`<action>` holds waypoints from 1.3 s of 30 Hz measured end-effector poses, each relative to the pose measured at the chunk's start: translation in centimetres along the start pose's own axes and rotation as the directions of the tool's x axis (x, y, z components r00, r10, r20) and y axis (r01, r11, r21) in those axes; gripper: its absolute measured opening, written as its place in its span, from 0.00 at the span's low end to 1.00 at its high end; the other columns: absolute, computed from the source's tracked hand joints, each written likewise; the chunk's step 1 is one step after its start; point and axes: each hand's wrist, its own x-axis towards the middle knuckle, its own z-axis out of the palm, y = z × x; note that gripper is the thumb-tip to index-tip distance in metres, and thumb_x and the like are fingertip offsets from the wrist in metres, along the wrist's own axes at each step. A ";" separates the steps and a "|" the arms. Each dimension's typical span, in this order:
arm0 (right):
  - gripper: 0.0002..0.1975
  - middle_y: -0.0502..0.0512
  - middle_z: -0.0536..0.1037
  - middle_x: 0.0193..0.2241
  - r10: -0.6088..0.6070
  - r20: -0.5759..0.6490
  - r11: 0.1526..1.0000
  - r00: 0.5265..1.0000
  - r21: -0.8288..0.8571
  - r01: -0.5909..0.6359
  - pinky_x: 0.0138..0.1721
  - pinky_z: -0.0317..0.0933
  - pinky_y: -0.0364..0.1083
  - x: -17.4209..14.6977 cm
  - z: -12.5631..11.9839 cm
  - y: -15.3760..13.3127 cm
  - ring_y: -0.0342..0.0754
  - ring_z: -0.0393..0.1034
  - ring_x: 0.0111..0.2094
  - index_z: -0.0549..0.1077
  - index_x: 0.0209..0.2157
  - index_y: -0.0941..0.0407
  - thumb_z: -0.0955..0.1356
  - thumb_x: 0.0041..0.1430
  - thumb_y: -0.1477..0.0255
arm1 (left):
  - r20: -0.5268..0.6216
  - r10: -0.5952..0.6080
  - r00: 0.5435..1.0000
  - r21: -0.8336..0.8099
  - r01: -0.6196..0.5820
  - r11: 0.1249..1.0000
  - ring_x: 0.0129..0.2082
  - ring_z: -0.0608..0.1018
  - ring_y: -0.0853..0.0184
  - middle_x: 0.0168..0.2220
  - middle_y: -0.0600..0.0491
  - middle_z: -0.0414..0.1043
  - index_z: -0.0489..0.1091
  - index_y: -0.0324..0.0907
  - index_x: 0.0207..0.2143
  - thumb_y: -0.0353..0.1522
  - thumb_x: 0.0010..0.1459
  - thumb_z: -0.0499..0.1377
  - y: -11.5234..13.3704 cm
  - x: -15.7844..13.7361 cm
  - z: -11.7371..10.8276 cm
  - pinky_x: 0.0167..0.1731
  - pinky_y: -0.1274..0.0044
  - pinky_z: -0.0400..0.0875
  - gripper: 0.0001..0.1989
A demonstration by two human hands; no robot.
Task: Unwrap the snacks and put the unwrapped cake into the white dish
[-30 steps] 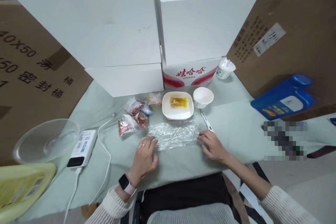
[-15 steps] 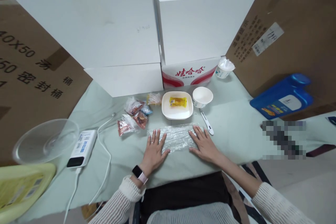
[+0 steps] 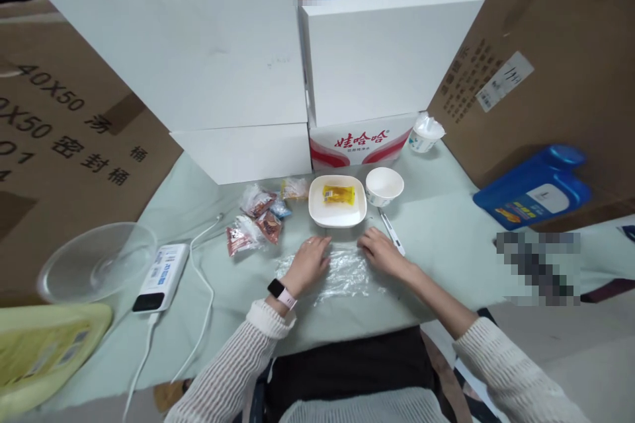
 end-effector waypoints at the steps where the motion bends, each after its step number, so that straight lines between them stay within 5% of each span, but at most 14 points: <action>1: 0.11 0.59 0.74 0.35 -0.056 -0.012 0.996 0.998 0.069 0.057 0.42 0.64 0.49 0.2 -0.4 -0.5 0.51 0.67 0.40 0.73 0.34 0.56 0.61 0.59 0.80 | 0.055 -0.018 0.998 -0.045 0.020 0.999 0.51 0.74 0.55 0.49 0.41 0.74 0.70 0.37 0.51 0.26 0.54 0.57 0.3 0.2 -0.2 0.53 0.64 0.67 0.20; 3: 0.09 0.59 0.74 0.39 -0.099 -0.096 0.959 0.991 0.256 0.120 0.45 0.64 0.50 0.3 -1.5 -1.0 0.51 0.68 0.43 0.73 0.38 0.56 0.62 0.61 0.76 | 0.145 -0.065 0.987 -0.171 0.090 0.981 0.45 0.77 0.57 0.42 0.43 0.78 0.74 0.38 0.41 0.28 0.55 0.56 0.8 0.1 -0.7 0.49 0.67 0.69 0.13; 6: 0.14 0.59 0.75 0.45 0.168 -0.205 0.818 0.964 0.575 -0.021 0.49 0.64 0.53 -0.4 -2.8 0.0 0.53 0.70 0.46 0.72 0.46 0.54 0.67 0.61 0.63 | 0.185 -0.175 0.967 -0.465 0.243 0.851 0.34 0.78 0.63 0.32 0.49 0.78 0.74 0.40 0.31 0.32 0.56 0.54 0.9 -1.0 -1.3 0.40 0.72 0.70 0.09; 8: 0.23 0.60 0.76 0.45 0.399 -0.104 0.601 0.911 0.780 -0.174 0.49 0.65 0.55 -1.5 -2.7 1.3 0.54 0.72 0.45 0.72 0.47 0.54 0.68 0.57 0.53 | 0.196 -0.255 0.947 -0.680 0.319 0.660 0.29 0.77 0.66 0.28 0.50 0.77 0.73 0.40 0.29 0.38 0.54 0.57 0.8 -1.9 -1.6 0.34 0.75 0.70 0.10; 10: 0.31 0.63 0.77 0.45 0.490 0.092 0.337 0.867 0.897 -0.286 0.50 0.65 0.57 -2.8 -1.4 2.0 0.55 0.74 0.44 0.73 0.46 0.56 0.69 0.51 0.46 | 0.225 -0.349 0.910 -0.832 0.366 0.417 0.26 0.76 0.68 0.28 0.51 0.77 0.72 0.39 0.28 0.43 0.49 0.62 0.8 -2.5 -2.0 0.30 0.77 0.69 0.15; 14: 0.39 0.67 0.75 0.51 0.325 0.400 -0.054 0.857 0.912 -0.406 0.57 0.58 0.59 -4.5 2.5 -0.5 0.57 0.71 0.51 0.73 0.49 0.56 0.76 0.40 0.47 | 0.229 -0.571 0.789 -0.953 0.302 0.036 0.26 0.76 0.70 0.29 0.51 0.77 0.72 0.38 0.29 0.45 0.38 0.69 1.8 -2.5 -3.0 0.27 0.79 0.69 0.22; 17: 0.40 0.65 0.74 0.53 0.171 0.481 -0.215 0.860 0.870 -0.443 0.61 0.54 0.57 -3.6 4.1 -4.2 0.56 0.69 0.55 0.73 0.49 0.54 0.79 0.34 0.52 | 0.180 -0.645 0.742 -0.969 0.248 0.016 0.28 0.78 0.68 0.29 0.51 0.78 0.72 0.37 0.30 0.45 0.35 0.71 2.7 -2.0 -3.6 0.26 0.79 0.69 0.24; 21: 0.31 0.62 0.78 0.46 0.143 0.418 -0.229 0.897 0.896 -0.381 0.58 0.57 0.57 -1.5 3.0 -7.7 0.57 0.72 0.51 0.76 0.41 0.56 0.77 0.39 0.51 | 0.066 -0.673 0.737 -0.962 0.226 0.153 0.29 0.80 0.64 0.31 0.47 0.79 0.72 0.37 0.29 0.49 0.37 0.69 3.2 -2.2 -3.9 0.25 0.77 0.71 0.25; 25: 0.33 0.63 0.79 0.42 0.056 0.417 -0.255 0.907 0.884 -0.391 0.50 0.63 0.55 -1.0 1.2 -9.0 0.56 0.75 0.44 0.77 0.39 0.57 0.70 0.46 0.41 | 0.004 -0.694 0.720 -0.949 0.221 0.224 0.26 0.80 0.63 0.32 0.45 0.79 0.70 0.37 0.29 0.51 0.37 0.68 2.8 -3.3 -3.5 0.22 0.78 0.70 0.27; 28: 0.31 0.59 0.80 0.36 0.123 0.458 -0.143 0.880 0.886 -0.441 0.38 0.67 0.48 -1.2 1.1 -8.9 0.50 0.77 0.34 0.76 0.36 0.58 0.74 0.41 0.46 | 0.029 -0.700 0.713 -0.949 0.240 0.206 0.25 0.80 0.63 0.32 0.45 0.80 0.69 0.38 0.30 0.51 0.38 0.67 2.7 -4.2 -3.0 0.21 0.78 0.69 0.27; 31: 0.27 0.52 0.78 0.23 0.244 0.467 -0.009 0.850 0.878 -0.479 0.24 0.60 0.43 -1.2 1.8 -8.1 0.43 0.70 0.20 0.72 0.31 0.59 0.77 0.38 0.51 | 0.170 -0.645 0.745 -0.930 0.338 0.145 0.24 0.80 0.63 0.30 0.48 0.79 0.70 0.39 0.35 0.51 0.42 0.66 2.5 -5.1 -2.6 0.21 0.78 0.68 0.27; 35: 0.26 0.47 0.75 0.17 0.245 0.479 0.040 0.843 0.864 -0.503 0.18 0.53 0.40 -1.2 2.1 -6.5 0.40 0.63 0.15 0.71 0.33 0.58 0.77 0.39 0.54 | 0.385 -0.461 0.799 -0.868 0.483 0.113 0.22 0.78 0.65 0.24 0.51 0.77 0.72 0.38 0.41 0.48 0.46 0.65 1.8 -6.3 -1.6 0.20 0.78 0.64 0.26; 39: 0.25 0.45 0.73 0.17 0.196 0.479 0.015 0.856 0.871 -0.491 0.18 0.50 0.39 -1.6 1.9 -5.3 0.39 0.60 0.15 0.73 0.39 0.57 0.76 0.41 0.58 | 0.348 -0.394 0.851 -0.912 0.404 0.067 0.20 0.75 0.68 0.24 0.53 0.76 0.70 0.38 0.53 0.45 0.50 0.63 0.9 -7.3 -1.1 0.21 0.78 0.63 0.30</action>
